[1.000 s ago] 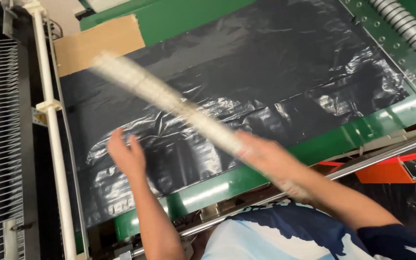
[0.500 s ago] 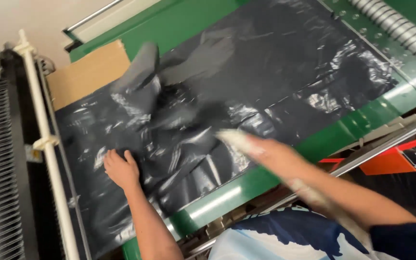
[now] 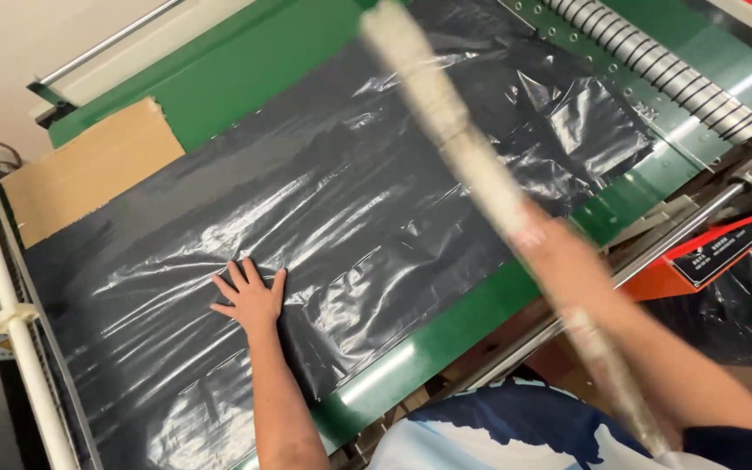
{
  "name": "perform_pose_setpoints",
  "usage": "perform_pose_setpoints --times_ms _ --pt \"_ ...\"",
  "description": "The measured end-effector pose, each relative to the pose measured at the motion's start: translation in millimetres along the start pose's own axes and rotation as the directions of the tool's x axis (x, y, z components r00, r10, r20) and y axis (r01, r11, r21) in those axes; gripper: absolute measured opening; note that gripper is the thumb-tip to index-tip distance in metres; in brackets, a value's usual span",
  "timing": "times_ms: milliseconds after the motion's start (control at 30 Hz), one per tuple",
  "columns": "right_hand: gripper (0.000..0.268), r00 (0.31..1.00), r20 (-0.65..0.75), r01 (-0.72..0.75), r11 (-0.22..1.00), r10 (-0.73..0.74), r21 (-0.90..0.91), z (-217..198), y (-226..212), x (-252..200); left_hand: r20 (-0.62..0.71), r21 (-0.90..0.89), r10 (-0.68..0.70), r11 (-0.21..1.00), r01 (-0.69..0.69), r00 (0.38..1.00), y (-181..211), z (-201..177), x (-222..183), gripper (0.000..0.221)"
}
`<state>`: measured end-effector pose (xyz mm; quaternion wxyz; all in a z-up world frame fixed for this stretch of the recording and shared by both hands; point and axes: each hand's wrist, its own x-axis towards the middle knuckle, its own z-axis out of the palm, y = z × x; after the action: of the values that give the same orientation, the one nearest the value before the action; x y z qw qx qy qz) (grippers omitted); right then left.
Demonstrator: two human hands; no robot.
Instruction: Rolling individual plastic bags onto a tube at the end of a production line.
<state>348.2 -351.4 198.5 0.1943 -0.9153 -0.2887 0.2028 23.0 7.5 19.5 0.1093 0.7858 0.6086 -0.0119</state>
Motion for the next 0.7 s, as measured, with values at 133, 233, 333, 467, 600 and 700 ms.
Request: perform_pose_setpoints --times_ms 133,233,333,467,600,700 --pt "0.053 0.910 0.291 0.220 0.938 -0.297 0.268 36 -42 -2 0.030 0.072 -0.029 0.997 0.027 0.999 -7 11 7 0.087" --pt "0.045 0.990 0.055 0.110 0.966 -0.127 0.235 52 2 54 0.036 0.090 -0.024 0.996 0.021 0.999 -10 16 10 0.089" --pt "0.047 0.995 -0.101 -0.002 0.978 0.024 0.207 58 122 158 0.049 0.057 -0.038 0.998 0.035 0.998 -6 9 6 0.089" --pt "0.050 0.977 -0.185 -0.087 0.990 0.107 0.114 33 169 197 0.058 0.037 -0.046 0.998 0.044 0.997 -8 6 5 0.089" --pt "0.055 0.989 -0.139 0.070 0.977 -0.042 0.199 -9 68 113 -0.214 0.045 0.072 0.997 -0.064 0.974 -13 -31 -19 0.084" --pt "0.055 0.944 -0.005 0.315 0.898 -0.329 0.308 -8 9 53 -0.619 0.166 0.237 0.971 -0.171 0.749 -29 -109 -65 0.071"
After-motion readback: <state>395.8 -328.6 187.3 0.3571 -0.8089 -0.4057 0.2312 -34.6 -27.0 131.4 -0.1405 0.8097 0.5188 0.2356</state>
